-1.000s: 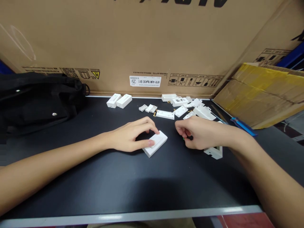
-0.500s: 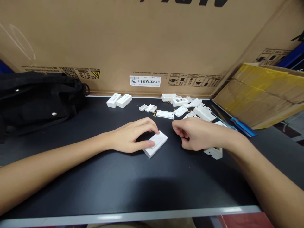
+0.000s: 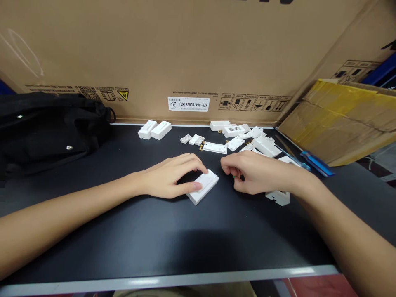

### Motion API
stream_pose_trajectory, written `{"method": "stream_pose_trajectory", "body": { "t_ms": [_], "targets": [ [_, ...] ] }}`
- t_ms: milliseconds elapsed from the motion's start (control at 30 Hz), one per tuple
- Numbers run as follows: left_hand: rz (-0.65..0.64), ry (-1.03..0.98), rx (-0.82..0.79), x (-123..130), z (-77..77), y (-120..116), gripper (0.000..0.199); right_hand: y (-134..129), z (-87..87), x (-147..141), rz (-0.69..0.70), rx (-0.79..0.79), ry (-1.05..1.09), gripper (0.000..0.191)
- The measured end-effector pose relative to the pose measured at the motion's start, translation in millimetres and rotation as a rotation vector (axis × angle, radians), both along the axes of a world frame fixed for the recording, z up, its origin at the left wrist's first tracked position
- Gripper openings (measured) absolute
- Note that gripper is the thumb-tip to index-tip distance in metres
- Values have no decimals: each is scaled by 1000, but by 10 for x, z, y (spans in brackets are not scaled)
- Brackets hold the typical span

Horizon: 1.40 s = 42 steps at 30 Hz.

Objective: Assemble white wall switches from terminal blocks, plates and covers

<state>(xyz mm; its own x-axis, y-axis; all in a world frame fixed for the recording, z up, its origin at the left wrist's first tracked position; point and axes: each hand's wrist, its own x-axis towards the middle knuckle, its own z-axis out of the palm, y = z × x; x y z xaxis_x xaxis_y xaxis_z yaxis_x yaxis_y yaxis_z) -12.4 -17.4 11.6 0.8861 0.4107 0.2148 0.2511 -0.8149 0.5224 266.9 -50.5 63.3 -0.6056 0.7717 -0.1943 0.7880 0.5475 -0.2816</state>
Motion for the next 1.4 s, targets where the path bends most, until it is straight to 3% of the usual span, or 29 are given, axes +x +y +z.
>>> {"method": "stream_pose_trajectory", "body": {
  "t_ms": [567, 1000, 1267, 1400],
  "targets": [
    [-11, -2, -4, 2, -20, 5, 33, 53, -20, -41, 120, 22, 151, 13],
    [-14, 26, -20, 1, 7, 1, 35, 92, -63, 94, 6, 150, 76, 7],
    [-5, 50, -22, 0, 12, 5, 37, 189, -282, 33, 33, 322, 78, 28],
    [0, 58, -28, 3, 7, 2, 37, 196, -301, -7, 42, 370, 42, 28]
  ]
}}
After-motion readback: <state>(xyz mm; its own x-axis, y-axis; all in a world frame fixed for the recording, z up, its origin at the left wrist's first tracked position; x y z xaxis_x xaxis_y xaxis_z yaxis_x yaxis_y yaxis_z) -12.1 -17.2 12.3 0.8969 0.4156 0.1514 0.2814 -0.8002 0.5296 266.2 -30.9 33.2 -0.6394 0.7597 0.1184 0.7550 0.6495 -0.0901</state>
